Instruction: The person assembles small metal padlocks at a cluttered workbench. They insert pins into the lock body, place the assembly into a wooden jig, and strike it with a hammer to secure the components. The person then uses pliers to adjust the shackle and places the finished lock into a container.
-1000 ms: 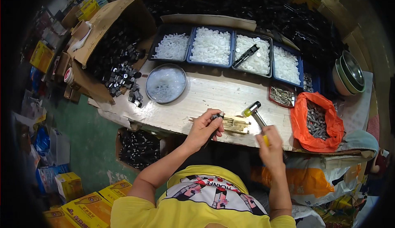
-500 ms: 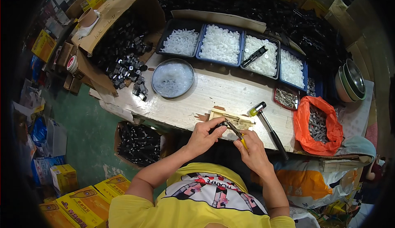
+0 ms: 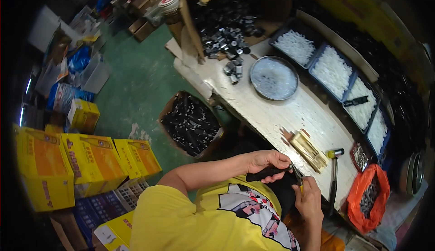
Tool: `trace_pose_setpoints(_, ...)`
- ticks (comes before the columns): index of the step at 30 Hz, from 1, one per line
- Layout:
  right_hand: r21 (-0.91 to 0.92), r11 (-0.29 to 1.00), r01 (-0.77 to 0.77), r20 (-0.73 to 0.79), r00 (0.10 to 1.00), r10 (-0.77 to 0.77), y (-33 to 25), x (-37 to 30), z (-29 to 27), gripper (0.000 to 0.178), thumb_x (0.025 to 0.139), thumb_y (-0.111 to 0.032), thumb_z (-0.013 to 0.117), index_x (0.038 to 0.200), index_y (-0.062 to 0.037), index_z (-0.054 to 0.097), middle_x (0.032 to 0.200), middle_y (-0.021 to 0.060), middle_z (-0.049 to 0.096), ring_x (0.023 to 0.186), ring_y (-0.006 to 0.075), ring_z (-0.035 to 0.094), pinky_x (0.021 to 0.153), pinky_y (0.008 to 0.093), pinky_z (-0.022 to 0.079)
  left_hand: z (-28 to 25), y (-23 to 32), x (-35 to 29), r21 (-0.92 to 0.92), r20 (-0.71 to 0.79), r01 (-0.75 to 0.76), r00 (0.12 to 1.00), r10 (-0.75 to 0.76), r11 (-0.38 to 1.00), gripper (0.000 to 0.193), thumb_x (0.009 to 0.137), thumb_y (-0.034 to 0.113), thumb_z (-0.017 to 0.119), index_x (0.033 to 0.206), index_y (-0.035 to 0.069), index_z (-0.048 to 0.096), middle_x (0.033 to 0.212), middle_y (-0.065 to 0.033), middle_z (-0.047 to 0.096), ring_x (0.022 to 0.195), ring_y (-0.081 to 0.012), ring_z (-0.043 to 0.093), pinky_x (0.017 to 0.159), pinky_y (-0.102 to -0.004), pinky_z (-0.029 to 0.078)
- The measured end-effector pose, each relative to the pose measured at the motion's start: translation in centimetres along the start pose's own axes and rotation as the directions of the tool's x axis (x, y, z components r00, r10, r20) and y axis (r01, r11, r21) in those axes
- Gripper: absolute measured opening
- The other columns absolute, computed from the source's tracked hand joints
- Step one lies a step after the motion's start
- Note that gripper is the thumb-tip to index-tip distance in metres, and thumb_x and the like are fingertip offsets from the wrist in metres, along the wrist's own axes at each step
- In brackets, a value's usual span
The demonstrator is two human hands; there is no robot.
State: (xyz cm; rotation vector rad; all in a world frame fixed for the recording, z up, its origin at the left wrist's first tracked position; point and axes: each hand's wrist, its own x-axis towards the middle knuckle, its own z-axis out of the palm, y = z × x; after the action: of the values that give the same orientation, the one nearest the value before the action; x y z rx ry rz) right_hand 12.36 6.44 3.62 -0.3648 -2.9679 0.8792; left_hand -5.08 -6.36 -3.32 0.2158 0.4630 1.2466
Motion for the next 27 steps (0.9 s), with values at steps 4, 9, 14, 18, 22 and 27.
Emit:
trace_pose_setpoints(4,-0.030,0.996,0.088,-0.009,0.996,-0.088,-0.3,1.2,1.2,0.019,0.073,-0.007,0.064,0.082,0.0053,0.052,0.094,0.0174,0.053,0.082,0.0346,0.051,0.070,0.0404,0.043,-1.8,0.1,-3.8,0.602,-0.366,0.111,0.919,0.149,0.791,0.022,0.085,0.023,0.055,0.097,0.006,0.059,0.064,-0.0056,0.056,0.049,-0.0137,0.051,0.043,-0.0261,0.041)
trace_pose_setpoints(9,0.071,0.994,-0.081,-0.144,0.985,0.091,-0.3,0.8,-0.1,0.024,0.083,-0.016,0.057,0.082,0.0071,0.050,0.096,0.0187,0.051,0.086,0.0336,0.049,0.074,0.0366,0.041,-14.0,-0.9,-11.4,0.482,-0.332,0.703,0.699,0.634,-0.522,0.024,0.074,0.028,0.061,0.096,0.020,0.063,0.089,0.0006,0.061,0.091,-0.0239,0.053,0.076,-0.0442,0.033)
trace_pose_setpoints(14,0.051,0.990,-0.134,-0.136,0.981,0.140,0.0,-0.1,-0.1,0.028,0.085,-0.020,0.055,0.081,0.0075,0.050,0.096,0.0188,0.051,0.084,0.0332,0.049,0.074,0.0366,0.040,-24.3,-3.5,-15.9,0.279,-0.440,0.849,0.528,0.726,-0.449,0.035,0.079,0.029,0.055,0.112,0.016,0.056,0.122,-0.0136,0.045,0.120,-0.0362,0.031,0.092,-0.0505,0.026)
trace_pose_setpoints(18,0.019,0.992,-0.129,-0.169,0.977,0.130,0.4,-0.7,0.2,0.020,0.079,-0.012,0.059,0.083,0.0060,0.051,0.097,0.0187,0.052,0.083,0.0344,0.050,0.072,0.0378,0.041,-25.9,-5.6,-15.9,0.274,-0.789,0.934,0.354,0.502,-0.228,0.051,0.088,0.034,0.046,0.134,0.015,0.032,0.145,-0.0148,0.006,0.131,-0.0409,-0.004,0.101,-0.0537,0.019)
trace_pose_setpoints(22,-0.037,0.990,-0.134,-0.212,0.970,0.123,1.4,-1.1,-0.7,0.018,0.076,-0.007,0.061,0.085,0.0052,0.051,0.096,0.0193,0.052,0.084,0.0351,0.050,0.072,0.0385,0.041,-27.1,-4.8,-16.1,0.417,-0.705,0.908,0.357,0.613,-0.048,0.046,0.082,0.031,0.053,0.123,0.012,0.046,0.136,-0.0177,0.027,0.128,-0.0390,0.017,0.096,-0.0499,0.030)
trace_pose_setpoints(27,-0.008,0.954,-0.299,-0.513,0.820,0.253,5.9,-1.9,-2.9,0.015,0.081,-0.009,0.056,0.082,0.0053,0.051,0.087,0.0164,0.051,0.076,0.0308,0.050,0.066,0.0350,0.039,-25.8,-5.7,-16.4,0.411,-0.300,0.911,0.174,0.938,-0.038,0.029,0.072,0.019,0.060,0.098,0.005,0.057,0.097,-0.0140,0.052,0.093,-0.0311,0.050,0.073,-0.0457,0.040)
